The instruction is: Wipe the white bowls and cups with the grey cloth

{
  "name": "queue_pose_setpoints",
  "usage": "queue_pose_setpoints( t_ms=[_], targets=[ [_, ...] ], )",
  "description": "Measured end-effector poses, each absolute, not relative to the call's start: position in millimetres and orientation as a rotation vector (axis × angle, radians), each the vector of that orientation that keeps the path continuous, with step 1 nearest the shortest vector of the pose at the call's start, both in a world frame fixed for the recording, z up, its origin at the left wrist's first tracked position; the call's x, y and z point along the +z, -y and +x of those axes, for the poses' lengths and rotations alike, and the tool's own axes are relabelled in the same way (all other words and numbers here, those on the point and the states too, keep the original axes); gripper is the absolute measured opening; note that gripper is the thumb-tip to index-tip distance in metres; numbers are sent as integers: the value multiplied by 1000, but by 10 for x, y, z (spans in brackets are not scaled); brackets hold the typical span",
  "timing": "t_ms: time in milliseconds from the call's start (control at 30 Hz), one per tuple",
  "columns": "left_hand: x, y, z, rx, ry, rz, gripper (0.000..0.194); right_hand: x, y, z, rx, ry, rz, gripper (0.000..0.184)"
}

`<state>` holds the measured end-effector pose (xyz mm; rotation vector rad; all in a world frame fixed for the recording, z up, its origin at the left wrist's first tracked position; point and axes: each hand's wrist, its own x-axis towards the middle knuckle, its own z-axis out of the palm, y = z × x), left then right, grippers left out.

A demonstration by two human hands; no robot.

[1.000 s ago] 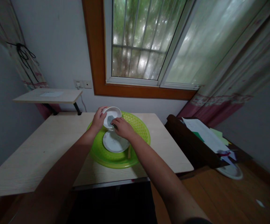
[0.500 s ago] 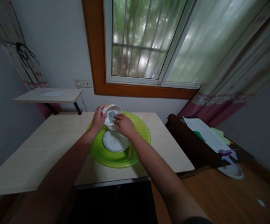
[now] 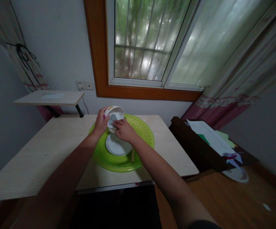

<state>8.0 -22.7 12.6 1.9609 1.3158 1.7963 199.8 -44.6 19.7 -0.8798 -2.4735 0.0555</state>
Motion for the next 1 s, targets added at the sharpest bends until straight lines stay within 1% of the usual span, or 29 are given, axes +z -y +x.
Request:
queue_pose_setpoints(
  t_ms=[200, 267, 333, 433, 533, 633, 733, 800, 867, 933, 1000],
  targets=[
    [107, 252, 101, 1752, -1262, 1966, 44, 158, 396, 2005, 508, 2394, -609, 65],
    [98, 249, 105, 1754, -1248, 1937, 44, 155, 390, 2003, 585, 2359, -591, 68],
    [96, 249, 111, 1753, -1245, 1901, 45, 144, 375, 1997, 575, 2355, -568, 69],
    [106, 257, 129, 1740, -1240, 1842, 46, 134, 341, 1994, 422, 2372, -595, 62],
    [112, 256, 153, 1720, -1212, 1750, 49, 163, 329, 2013, 199, 2393, -743, 46],
    [93, 225, 170, 1661, -1184, 1615, 56, 228, 362, 2044, 14, 2446, -908, 33],
    [62, 177, 164, 1607, -1193, 1491, 66, 289, 410, 2070, -164, 2516, -1017, 25],
    [47, 151, 143, 1623, -1204, 1444, 71, 319, 432, 2082, -291, 2543, -1046, 22],
    [42, 134, 112, 1648, -1202, 1424, 73, 346, 444, 2092, -399, 2537, -1060, 21],
    [48, 128, 83, 1651, -1190, 1418, 70, 374, 454, 2096, -475, 2517, -1057, 20],
    [62, 129, 65, 1638, -1178, 1435, 63, 399, 469, 2095, -522, 2499, -1046, 20]
  ],
)
